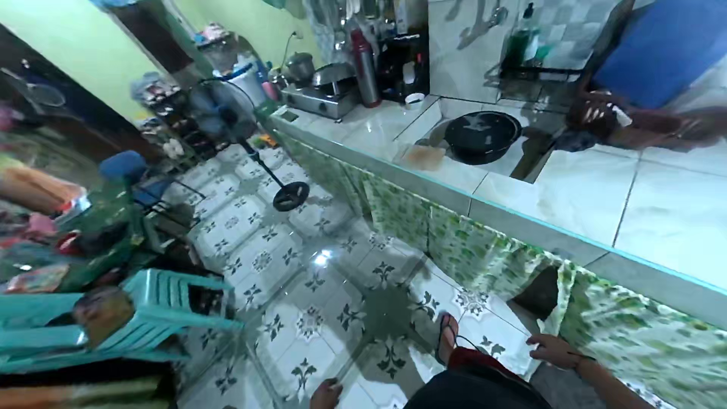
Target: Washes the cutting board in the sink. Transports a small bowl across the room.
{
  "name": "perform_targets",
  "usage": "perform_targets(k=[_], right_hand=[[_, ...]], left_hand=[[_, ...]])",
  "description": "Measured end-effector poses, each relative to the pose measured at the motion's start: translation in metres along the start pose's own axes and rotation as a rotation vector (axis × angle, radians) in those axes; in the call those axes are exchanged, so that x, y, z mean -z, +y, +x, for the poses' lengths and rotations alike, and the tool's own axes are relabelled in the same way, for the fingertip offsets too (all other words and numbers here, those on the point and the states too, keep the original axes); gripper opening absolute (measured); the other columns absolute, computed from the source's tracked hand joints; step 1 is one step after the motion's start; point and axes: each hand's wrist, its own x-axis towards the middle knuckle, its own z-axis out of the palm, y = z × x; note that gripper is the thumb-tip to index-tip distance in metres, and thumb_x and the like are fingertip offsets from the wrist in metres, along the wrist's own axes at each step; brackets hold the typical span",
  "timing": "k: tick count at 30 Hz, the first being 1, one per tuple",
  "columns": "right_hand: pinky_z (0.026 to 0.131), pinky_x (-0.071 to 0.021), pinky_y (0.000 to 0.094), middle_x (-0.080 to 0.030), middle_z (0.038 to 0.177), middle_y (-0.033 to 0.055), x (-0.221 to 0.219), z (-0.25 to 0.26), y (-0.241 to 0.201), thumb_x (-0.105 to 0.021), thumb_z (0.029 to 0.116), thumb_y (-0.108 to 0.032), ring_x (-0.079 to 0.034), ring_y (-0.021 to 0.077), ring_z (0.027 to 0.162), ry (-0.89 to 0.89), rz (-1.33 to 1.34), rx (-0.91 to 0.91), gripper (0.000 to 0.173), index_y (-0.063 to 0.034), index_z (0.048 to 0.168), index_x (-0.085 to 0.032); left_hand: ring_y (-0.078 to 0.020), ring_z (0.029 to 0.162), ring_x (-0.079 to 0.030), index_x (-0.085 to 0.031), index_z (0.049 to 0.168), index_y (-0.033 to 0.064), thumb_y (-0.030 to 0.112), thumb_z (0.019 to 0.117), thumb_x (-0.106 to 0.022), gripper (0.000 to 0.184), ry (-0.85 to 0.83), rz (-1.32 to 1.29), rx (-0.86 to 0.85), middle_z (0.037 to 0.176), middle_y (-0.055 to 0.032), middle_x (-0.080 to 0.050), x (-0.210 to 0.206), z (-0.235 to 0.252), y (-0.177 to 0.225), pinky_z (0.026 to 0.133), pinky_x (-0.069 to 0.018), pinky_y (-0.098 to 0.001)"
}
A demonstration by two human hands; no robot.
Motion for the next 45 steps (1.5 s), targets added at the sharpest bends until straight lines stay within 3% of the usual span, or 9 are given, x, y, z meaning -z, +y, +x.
perform_targets(k=[3, 10, 13, 17, 21, 26, 32, 37, 45], right_hand=[[0.095, -0.052, 0.0543, -0.066, 0.123, 0.0269, 0.041, 0.024, -0.038, -0.066, 0.1013, -0.022, -0.068, 0.0386, 0.104, 0.09, 0.184, -0.021, 0.047, -0.0013, 0.142, -0.056], [0.093, -0.0553, 0.0534, -0.067, 0.125, 0.0228, 0.174, 0.107, -0.193, -0.061, 0.1034, -0.02, -0.069, 0.0363, 0.106, 0.206, 0.322, 0.091, 0.043, -0.0065, 0.144, -0.055], [0.09, -0.0572, 0.051, -0.064, 0.127, 0.0233, 0.221, 0.134, -0.269, -0.061, 0.1025, -0.016, -0.069, 0.0352, 0.105, 0.218, 0.434, 0.151, 0.051, -0.0074, 0.15, -0.047], [0.085, -0.0601, 0.0441, -0.062, 0.13, 0.0227, 0.264, 0.162, -0.349, -0.057, 0.1038, -0.011, -0.07, 0.0304, 0.103, 0.286, 0.822, 0.231, 0.054, -0.0053, 0.154, -0.038], [0.088, -0.0596, 0.0414, -0.059, 0.134, 0.0231, 0.3, 0.208, -0.391, -0.059, 0.1016, -0.008, -0.069, 0.0294, 0.107, 0.409, 0.978, 0.213, 0.058, -0.0019, 0.155, -0.037], [0.087, -0.06, 0.0408, -0.059, 0.132, 0.0221, 0.334, 0.264, -0.422, -0.066, 0.0972, -0.008, -0.069, 0.0284, 0.102, 0.593, 1.01, 0.047, 0.063, -0.0007, 0.154, -0.04], [0.094, -0.0554, 0.0485, -0.065, 0.123, 0.0217, 0.357, 0.292, -0.453, -0.07, 0.0946, -0.015, -0.067, 0.0315, 0.104, 0.704, 0.768, -0.117, 0.05, -0.0021, 0.142, -0.057], [0.106, -0.049, 0.05, -0.055, 0.142, 0.0256, 0.391, 0.311, -0.475, -0.071, 0.0934, -0.018, -0.058, 0.0374, 0.126, 0.723, 0.596, -0.211, 0.049, -0.005, 0.14, -0.061], [0.094, -0.0578, 0.0471, -0.061, 0.133, 0.0238, 0.415, 0.336, -0.473, -0.064, 0.1001, -0.021, -0.069, 0.0323, 0.106, 0.638, 0.668, -0.202, 0.04, -0.0034, 0.136, -0.063]], left_hand=[[-0.0375, 0.116, -0.066, -0.052, 0.145, 0.0023, 0.023, 0.104, -0.061, 0.046, -0.114, -0.01, -0.079, 0.133, -0.0232, -0.063, 0.002, 0.057, 0.108, 0.096, -0.0531, -0.0552], [-0.0338, 0.118, -0.064, -0.046, 0.15, 0.0057, 0.024, 0.1058, -0.057, 0.049, -0.446, 0.177, -0.256, 0.136, -0.0211, -0.061, 0.003, 0.134, 0.338, 0.099, -0.051, -0.052], [-0.0342, 0.116, -0.065, -0.049, 0.147, 0.0023, 0.022, 0.1044, -0.059, 0.049, -0.404, 0.176, -0.391, 0.132, -0.0229, -0.063, 0.015, 0.165, 0.418, 0.1, -0.0525, -0.0515], [-0.03, 0.118, -0.064, -0.051, 0.146, 0.003, 0.021, 0.1039, -0.06, 0.046, -0.317, 0.035, -0.505, 0.136, -0.0195, -0.061, 0.038, 0.197, 0.525, 0.097, -0.0548, -0.0498], [-0.0282, 0.118, -0.064, -0.052, 0.143, -0.0009, 0.018, 0.1051, -0.057, 0.043, -0.212, -0.016, -0.642, 0.136, -0.0215, -0.06, 0.058, 0.249, 0.633, 0.097, -0.0551, -0.0448], [-0.034, 0.128, -0.059, -0.047, 0.148, -0.0039, 0.022, 0.1028, -0.061, 0.054, -0.257, 0.25, -0.78, 0.143, -0.0272, -0.055, 0.045, 0.343, 0.751, 0.108, -0.049, -0.045], [-0.0351, 0.126, -0.06, -0.044, 0.151, -0.0013, 0.023, 0.0988, -0.067, 0.062, -0.37, 0.425, -0.65, 0.139, -0.0252, -0.058, 0.016, 0.39, 0.819, 0.108, -0.048, -0.0493], [-0.0316, 0.098, -0.069, -0.048, 0.144, -0.0018, 0.031, 0.0985, -0.068, 0.06, -0.413, 0.413, -0.615, 0.124, -0.0249, -0.063, 0.016, 0.415, 0.855, 0.085, -0.0588, -0.0478], [-0.0247, 0.087, -0.061, -0.056, 0.129, -0.004, 0.035, 0.0974, -0.07, 0.052, -0.435, 0.321, -0.546, 0.113, -0.0207, -0.062, 0.013, 0.44, 0.896, 0.076, -0.0528, -0.0412]])
